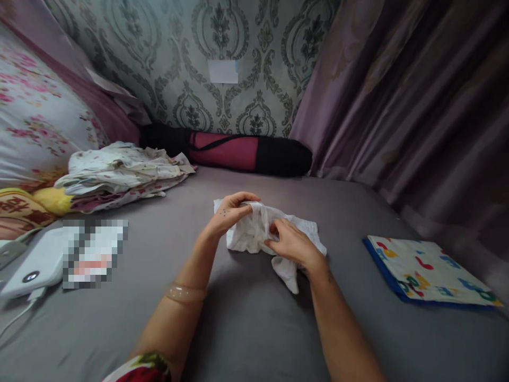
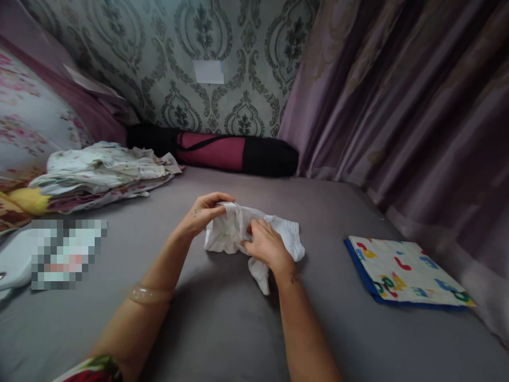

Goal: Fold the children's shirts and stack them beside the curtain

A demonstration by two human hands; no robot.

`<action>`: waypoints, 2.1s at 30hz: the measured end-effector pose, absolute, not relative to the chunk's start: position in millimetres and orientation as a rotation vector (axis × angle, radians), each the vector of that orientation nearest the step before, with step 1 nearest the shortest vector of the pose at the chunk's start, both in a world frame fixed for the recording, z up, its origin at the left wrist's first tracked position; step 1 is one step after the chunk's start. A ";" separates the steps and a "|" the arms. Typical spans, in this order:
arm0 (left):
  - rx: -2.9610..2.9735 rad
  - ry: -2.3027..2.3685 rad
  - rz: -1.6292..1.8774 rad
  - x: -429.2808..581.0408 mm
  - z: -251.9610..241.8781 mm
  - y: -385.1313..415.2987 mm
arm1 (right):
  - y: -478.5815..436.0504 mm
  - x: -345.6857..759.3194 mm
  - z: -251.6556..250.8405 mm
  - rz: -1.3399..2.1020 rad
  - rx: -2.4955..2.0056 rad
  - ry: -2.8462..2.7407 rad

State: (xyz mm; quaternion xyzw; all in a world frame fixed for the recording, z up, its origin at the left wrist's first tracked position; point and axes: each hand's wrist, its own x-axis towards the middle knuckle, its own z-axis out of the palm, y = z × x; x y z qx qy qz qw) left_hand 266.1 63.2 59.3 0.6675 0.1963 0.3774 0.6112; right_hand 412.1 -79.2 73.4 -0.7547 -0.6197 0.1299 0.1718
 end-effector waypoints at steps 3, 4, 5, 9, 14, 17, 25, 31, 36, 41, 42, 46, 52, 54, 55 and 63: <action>1.548 0.487 0.921 267.4 59.1 63.2 | -79.9 421.9 76.0 0.338 -2.181 -1.759; 1.535 0.501 0.936 267.9 59.0 63.2 | -81.3 427.8 79.3 0.339 -2.169 -1.731; 1.516 0.514 0.946 268.4 59.0 63.0 | -83.7 434.3 83.8 0.340 -2.145 -1.686; 1.462 0.518 0.915 270.6 63.9 56.2 | -105.7 458.3 110.4 0.452 -1.915 -1.436; 1.524 0.443 0.795 278.5 75.2 34.9 | -139.5 481.1 130.3 0.593 -1.767 -1.171; 1.558 0.387 0.726 288.2 71.6 24.8 | -146.1 501.9 116.0 0.603 -1.889 -1.225; 1.607 0.349 0.637 304.0 56.1 14.5 | -125.8 501.8 93.1 0.464 -2.062 -1.469; 1.540 0.333 0.580 298.9 67.5 8.7 | -103.7 455.4 109.0 0.628 -1.734 -1.519; 1.590 0.428 0.563 292.6 71.3 17.0 | -102.9 459.3 105.2 0.720 -1.731 -1.483; 1.614 0.540 0.558 279.3 66.7 40.2 | -105.5 480.1 95.4 0.658 -1.759 -1.279; 1.631 0.570 0.555 276.0 65.5 44.3 | -105.6 484.3 92.8 0.636 -1.771 -1.246; 1.740 0.650 0.534 266.2 61.1 52.9 | -105.8 498.5 81.9 0.569 -1.783 -1.151; 1.801 0.518 0.465 270.0 49.2 54.2 | -106.7 506.2 74.9 0.576 -1.783 -1.083; 1.835 0.505 0.472 272.7 45.5 54.7 | -106.8 505.5 75.5 0.589 -1.783 -1.081; 1.847 0.502 0.476 273.5 44.2 55.0 | -106.8 505.0 76.0 0.590 -1.787 -1.081; 1.880 0.559 0.537 274.4 42.1 55.1 | -106.7 504.7 76.5 0.575 -1.810 -1.099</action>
